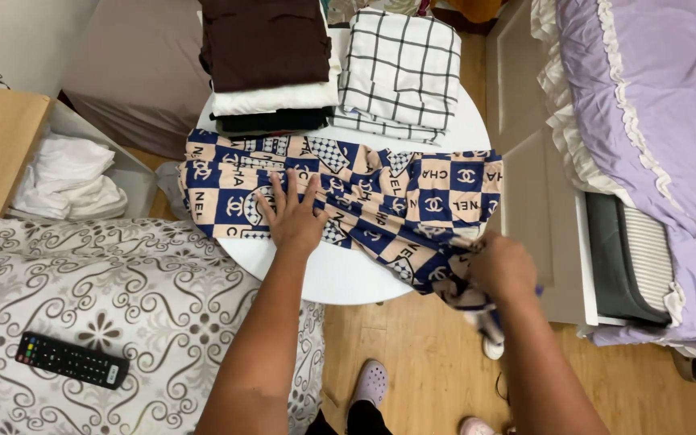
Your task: The person folds a brown t-shirt and a patterned blue and beige shirt on a white round table. They smooth the garments and fold them into neat rectangles, placing the finished items into a stack of other folded clothes.
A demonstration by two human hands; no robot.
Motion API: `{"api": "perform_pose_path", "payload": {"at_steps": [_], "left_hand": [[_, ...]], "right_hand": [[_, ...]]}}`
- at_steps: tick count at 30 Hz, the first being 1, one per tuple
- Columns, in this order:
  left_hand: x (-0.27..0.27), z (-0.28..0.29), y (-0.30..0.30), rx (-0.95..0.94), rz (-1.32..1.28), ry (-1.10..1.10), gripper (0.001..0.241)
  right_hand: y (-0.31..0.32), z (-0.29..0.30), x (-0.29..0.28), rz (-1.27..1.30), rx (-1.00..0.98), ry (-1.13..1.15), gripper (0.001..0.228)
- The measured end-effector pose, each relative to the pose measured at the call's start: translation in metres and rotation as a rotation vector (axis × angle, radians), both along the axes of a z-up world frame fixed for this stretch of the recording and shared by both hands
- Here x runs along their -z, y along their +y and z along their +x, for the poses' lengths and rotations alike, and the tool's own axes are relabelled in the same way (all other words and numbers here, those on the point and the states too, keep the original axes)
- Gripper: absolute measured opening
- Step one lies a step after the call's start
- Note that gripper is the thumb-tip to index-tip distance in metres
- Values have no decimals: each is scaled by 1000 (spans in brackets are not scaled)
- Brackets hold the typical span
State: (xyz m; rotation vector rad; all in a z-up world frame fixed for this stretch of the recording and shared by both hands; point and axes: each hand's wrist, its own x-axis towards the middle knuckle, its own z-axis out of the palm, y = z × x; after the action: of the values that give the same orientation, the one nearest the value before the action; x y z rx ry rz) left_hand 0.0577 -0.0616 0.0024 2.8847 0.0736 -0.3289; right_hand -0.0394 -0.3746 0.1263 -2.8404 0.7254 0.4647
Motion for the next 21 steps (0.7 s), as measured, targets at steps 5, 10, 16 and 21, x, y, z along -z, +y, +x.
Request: {"api": "perform_pose_path", "payload": {"at_steps": [5, 10, 16, 21], "left_hand": [[-2, -5, -10, -42, -15, -59, 75], [4, -15, -43, -167, -184, -377, 81], [7, -21, -101, 170, -337, -419, 34], [2, 7, -119, 187, -273, -382, 43]], "right_hand": [[-28, 16, -27, 12, 82, -136, 27], [-43, 50, -37, -18, -27, -350, 26], [-44, 103, -23, -11, -178, -690, 23], [-41, 123, 1, 5, -240, -771, 22]]}}
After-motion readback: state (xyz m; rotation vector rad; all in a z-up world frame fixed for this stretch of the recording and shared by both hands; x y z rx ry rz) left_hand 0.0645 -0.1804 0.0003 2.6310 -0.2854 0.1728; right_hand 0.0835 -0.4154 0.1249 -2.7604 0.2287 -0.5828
